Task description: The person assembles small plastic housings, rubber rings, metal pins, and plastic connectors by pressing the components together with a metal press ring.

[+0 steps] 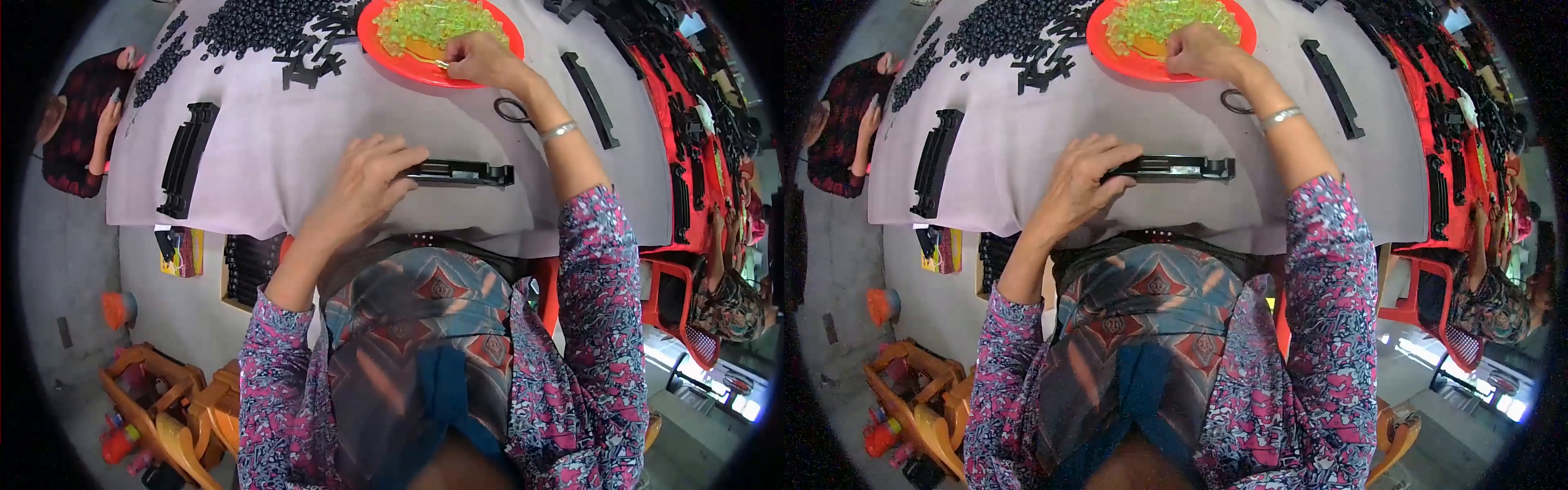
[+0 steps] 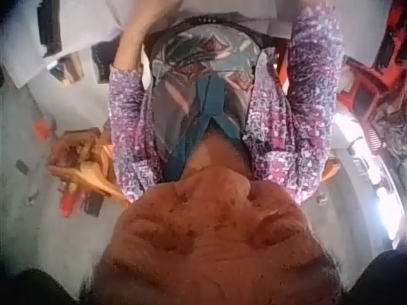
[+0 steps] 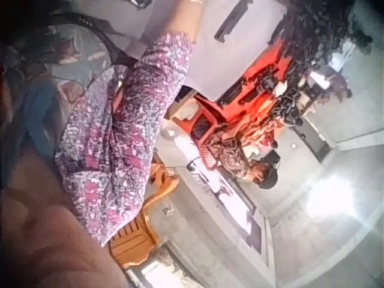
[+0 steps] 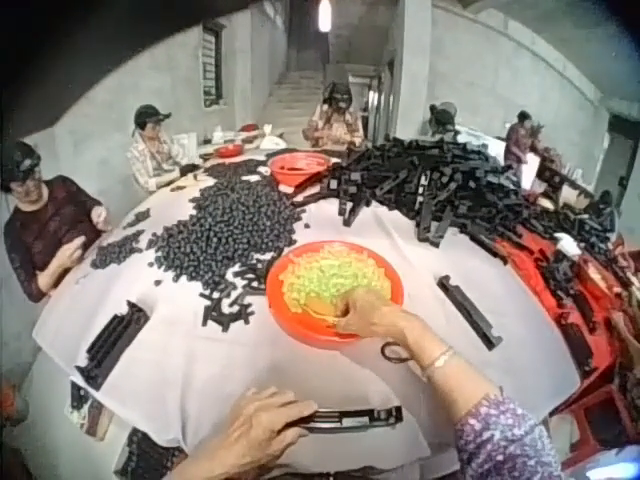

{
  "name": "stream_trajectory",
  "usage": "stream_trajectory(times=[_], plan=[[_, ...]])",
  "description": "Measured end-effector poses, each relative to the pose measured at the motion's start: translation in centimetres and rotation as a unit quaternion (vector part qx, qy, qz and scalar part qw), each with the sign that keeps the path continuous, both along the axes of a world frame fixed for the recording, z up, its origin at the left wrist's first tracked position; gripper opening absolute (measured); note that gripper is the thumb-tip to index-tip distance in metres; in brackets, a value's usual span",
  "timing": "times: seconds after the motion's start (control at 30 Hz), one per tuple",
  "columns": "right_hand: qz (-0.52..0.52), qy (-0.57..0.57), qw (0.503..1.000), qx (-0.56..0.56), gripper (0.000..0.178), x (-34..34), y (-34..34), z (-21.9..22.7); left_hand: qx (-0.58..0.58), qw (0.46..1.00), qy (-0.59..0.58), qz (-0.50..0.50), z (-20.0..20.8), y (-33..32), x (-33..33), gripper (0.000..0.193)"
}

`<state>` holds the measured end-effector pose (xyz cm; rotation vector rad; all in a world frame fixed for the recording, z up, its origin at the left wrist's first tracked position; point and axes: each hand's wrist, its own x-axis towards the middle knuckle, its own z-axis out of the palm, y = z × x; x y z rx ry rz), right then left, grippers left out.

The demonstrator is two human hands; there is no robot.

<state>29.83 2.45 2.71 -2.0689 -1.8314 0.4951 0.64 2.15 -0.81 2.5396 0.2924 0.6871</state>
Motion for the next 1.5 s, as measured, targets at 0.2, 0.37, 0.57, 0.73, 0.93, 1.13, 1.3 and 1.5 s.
stream_trajectory(times=[0.2, 0.37, 0.57, 0.73, 0.93, 1.13, 1.3, 1.5], plan=[[0.021, 0.212, 0.97, 0.114, 0.007, -3.6, -7.1, 1.5, -0.051, 0.997, 0.056, 0.003, 0.1, -0.1, -1.0, 0.042], [0.012, 0.182, 0.968, 0.175, 0.016, -6.7, -11.7, 1.0, -0.078, 0.997, 0.021, 0.013, -0.1, -0.3, -0.7, 0.045], [0.064, 0.155, 0.978, 0.123, 0.017, -9.1, -13.1, 1.2, -0.079, 0.996, 0.037, 0.017, 0.4, -0.2, -0.6, 0.051], [0.105, 0.056, 0.981, 0.153, 0.018, -9.9, -13.0, 0.5, -0.071, 0.997, 0.035, 0.017, 0.2, -0.2, -0.6, 0.052], [0.146, -0.016, 0.976, 0.163, 0.021, -10.2, -12.5, 0.2, -0.064, 0.998, 0.021, 0.015, -0.1, -0.2, -0.7, 0.053], [0.134, 0.075, 0.977, 0.149, 0.02, -10.1, -11.9, 0.0, -0.051, 0.998, 0.023, -0.003, 0.5, -0.3, -0.6, 0.052], [0.112, 0.147, 0.98, 0.068, 0.02, -9.6, -11.7, 0.5, -0.054, 0.998, 0.03, -0.001, 0.6, -0.3, -0.6, 0.052], [0.094, 0.174, 0.978, 0.065, 0.018, -9.3, -11.3, -0.6, -0.047, 0.998, 0.038, -0.001, 0.5, -0.3, -0.4, 0.052]])
